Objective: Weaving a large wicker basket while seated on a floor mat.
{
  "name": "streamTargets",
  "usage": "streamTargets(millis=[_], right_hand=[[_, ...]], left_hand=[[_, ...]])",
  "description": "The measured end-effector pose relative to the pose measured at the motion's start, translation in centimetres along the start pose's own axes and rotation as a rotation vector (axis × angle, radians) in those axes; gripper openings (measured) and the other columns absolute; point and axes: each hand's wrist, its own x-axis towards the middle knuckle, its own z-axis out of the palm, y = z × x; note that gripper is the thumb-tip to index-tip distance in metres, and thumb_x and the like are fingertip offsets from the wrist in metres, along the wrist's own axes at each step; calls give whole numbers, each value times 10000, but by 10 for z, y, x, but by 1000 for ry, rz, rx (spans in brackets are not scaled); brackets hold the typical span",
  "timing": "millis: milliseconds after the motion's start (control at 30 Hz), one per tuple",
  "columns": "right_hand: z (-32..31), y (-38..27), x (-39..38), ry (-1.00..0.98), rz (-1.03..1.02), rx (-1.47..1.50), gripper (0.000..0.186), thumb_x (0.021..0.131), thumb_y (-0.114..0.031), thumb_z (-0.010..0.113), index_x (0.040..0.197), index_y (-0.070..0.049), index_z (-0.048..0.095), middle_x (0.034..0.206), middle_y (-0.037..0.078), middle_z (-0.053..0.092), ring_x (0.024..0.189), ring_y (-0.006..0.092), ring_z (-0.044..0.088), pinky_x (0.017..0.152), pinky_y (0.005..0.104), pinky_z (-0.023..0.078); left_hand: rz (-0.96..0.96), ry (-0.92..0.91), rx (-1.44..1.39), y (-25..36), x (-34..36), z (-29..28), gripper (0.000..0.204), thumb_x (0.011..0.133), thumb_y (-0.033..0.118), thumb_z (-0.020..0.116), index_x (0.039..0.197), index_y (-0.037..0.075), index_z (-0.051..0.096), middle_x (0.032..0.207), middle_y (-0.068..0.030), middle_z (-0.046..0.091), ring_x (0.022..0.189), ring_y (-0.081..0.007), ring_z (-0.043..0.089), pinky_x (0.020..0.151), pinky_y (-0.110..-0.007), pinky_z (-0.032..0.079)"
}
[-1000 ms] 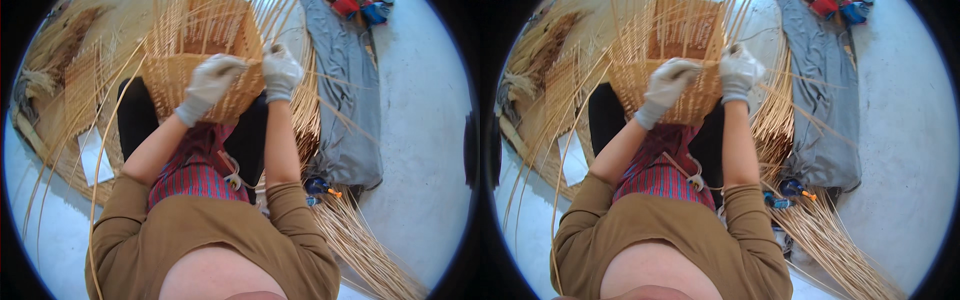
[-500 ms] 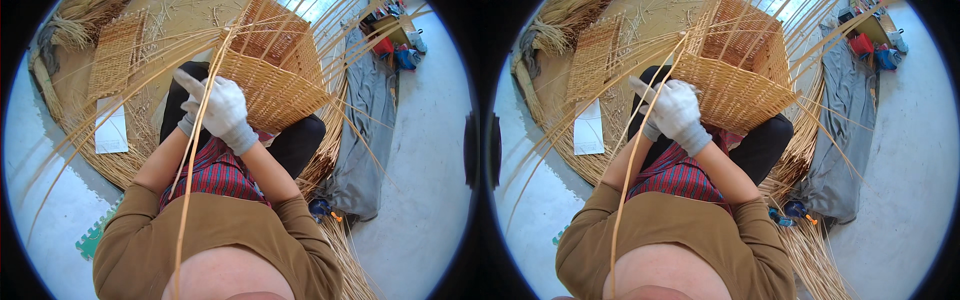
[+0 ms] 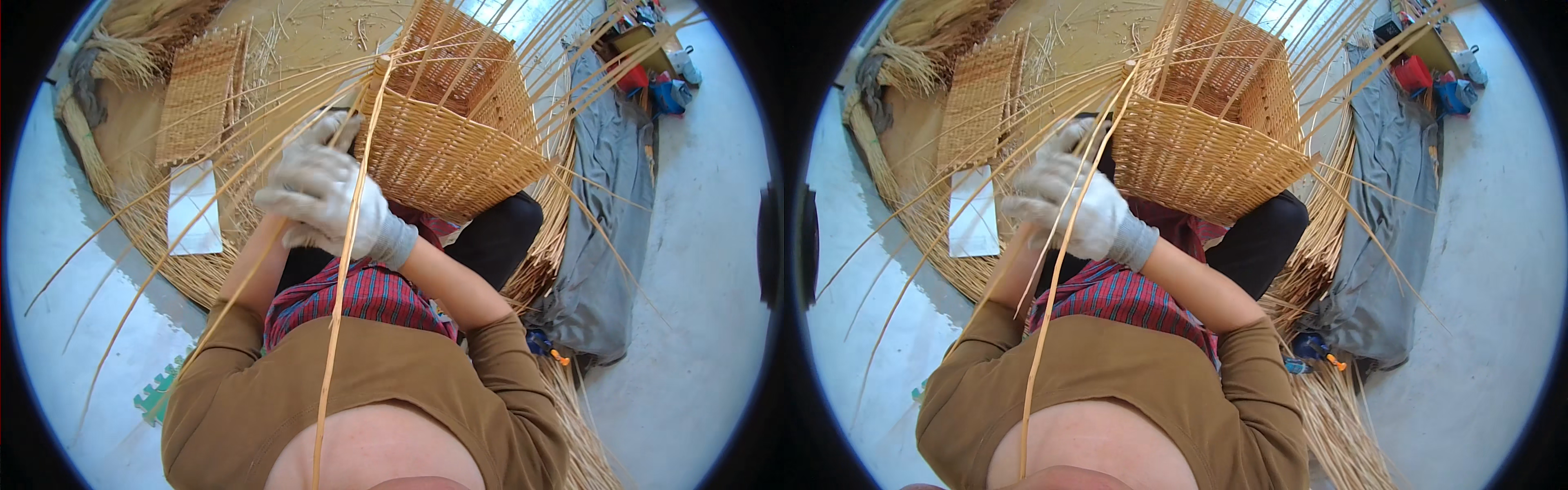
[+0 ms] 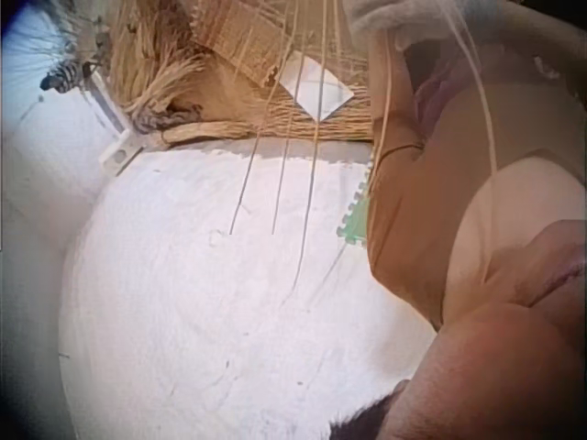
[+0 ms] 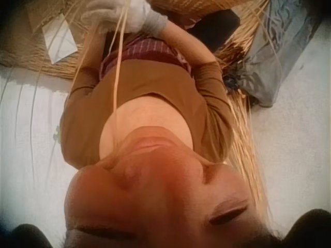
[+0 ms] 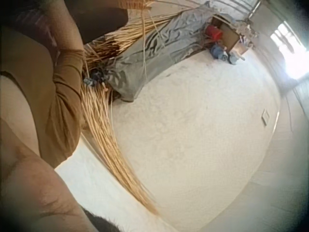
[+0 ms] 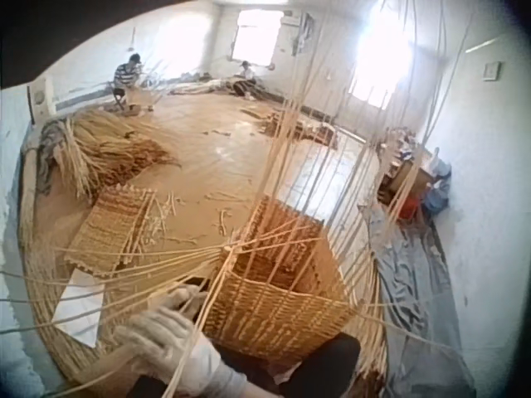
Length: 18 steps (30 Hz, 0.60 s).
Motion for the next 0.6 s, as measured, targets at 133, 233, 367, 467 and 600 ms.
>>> streamTargets(millis=[133,233,367,467,600], right_hand=[[8,9,-9,-504,-159,54,349,790,-500,700,846,-160,647,719,37,582,760,247,622,741,419,490],[-24,2,-16,-626,-1,-25,289,801,-390,714,713,-145,589,633,45,581,663,271,618,742,408,482],[-50,9,-37,-491,75,62,319,818,-389,717,640,-150,602,622,58,618,689,275,655,651,442,472],[-99,80,-67,237,318,567,309,997,-173,504,717,-80,598,784,91,683,744,209,639,729,380,536],[-106,154,-91,576,500,1144,557,1026,-543,453,948,-22,635,685,-25,380,655,142,482,883,429,506]], left_hand=[[414,-466,1611,31,18,-22,442,899,77,727,1331,84,635,1196,-75,710,1056,-202,702,928,-333,553],[167,-395,1429,14,9,65,562,920,88,711,1449,84,520,1182,-60,716,1075,-173,685,944,-349,553],[497,-532,1200,5,36,72,433,1036,131,565,1458,66,492,846,-29,645,794,-121,618,938,-405,558],[415,-199,902,14,53,57,367,1056,137,515,1414,53,518,607,38,450,512,-56,398,857,-445,586],[740,-464,1115,-2,34,11,297,1047,72,506,1325,-24,547,760,-6,588,696,-86,565,858,-392,584]])
